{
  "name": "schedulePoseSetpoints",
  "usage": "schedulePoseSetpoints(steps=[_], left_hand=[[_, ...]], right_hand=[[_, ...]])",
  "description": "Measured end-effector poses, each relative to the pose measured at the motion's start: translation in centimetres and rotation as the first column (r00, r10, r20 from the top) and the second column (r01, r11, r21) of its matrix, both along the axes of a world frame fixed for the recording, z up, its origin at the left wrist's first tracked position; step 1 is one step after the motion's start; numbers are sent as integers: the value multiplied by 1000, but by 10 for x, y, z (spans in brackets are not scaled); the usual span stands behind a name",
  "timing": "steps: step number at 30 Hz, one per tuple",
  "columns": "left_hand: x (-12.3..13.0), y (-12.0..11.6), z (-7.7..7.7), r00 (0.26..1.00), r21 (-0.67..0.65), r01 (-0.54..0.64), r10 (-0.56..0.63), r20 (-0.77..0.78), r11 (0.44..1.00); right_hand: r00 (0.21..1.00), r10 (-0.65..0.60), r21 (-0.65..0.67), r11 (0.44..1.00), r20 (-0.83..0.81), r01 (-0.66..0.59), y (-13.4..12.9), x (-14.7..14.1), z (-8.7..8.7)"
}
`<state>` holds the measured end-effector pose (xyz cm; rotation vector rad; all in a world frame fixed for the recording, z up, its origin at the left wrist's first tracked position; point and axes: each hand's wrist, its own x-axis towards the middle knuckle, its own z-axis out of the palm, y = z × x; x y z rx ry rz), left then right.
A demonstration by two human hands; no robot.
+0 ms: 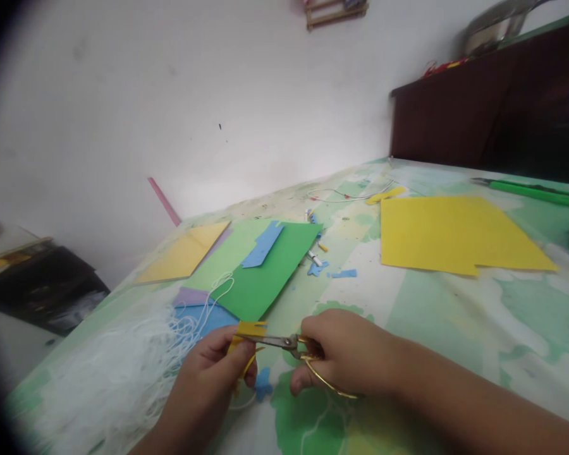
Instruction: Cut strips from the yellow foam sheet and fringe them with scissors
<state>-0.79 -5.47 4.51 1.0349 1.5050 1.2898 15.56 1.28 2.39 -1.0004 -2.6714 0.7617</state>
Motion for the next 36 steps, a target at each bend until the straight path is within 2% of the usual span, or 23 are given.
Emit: schedulePoseSetpoints(steps=[10, 13, 24, 29, 33, 36], left_hand=[[0, 0, 1, 999, -37, 13, -11, 50, 999], [1, 0, 0, 997, -24, -18, 19, 72, 1000], [1, 2, -3, 994, 0, 10, -10, 108, 1000], [-2, 5, -2, 988, -9, -14, 16, 153, 1000], [-5, 8, -3, 980, -17, -5, 8, 198, 1000], [-6, 9, -4, 981, -16, -1, 4, 193, 1000]], right_hand=[[1000, -14, 45, 999, 12, 13, 0, 0, 1], [1000, -13, 49, 999, 0, 13, 0, 0, 1], [999, -46, 20, 999, -17, 46, 0, 3, 1], [991, -77, -10, 997, -113, 77, 3, 4, 3], [964, -145, 27, 988, -221, 154, 6, 5, 6], [970, -155, 47, 985, -189, 167, 5, 5, 7]])
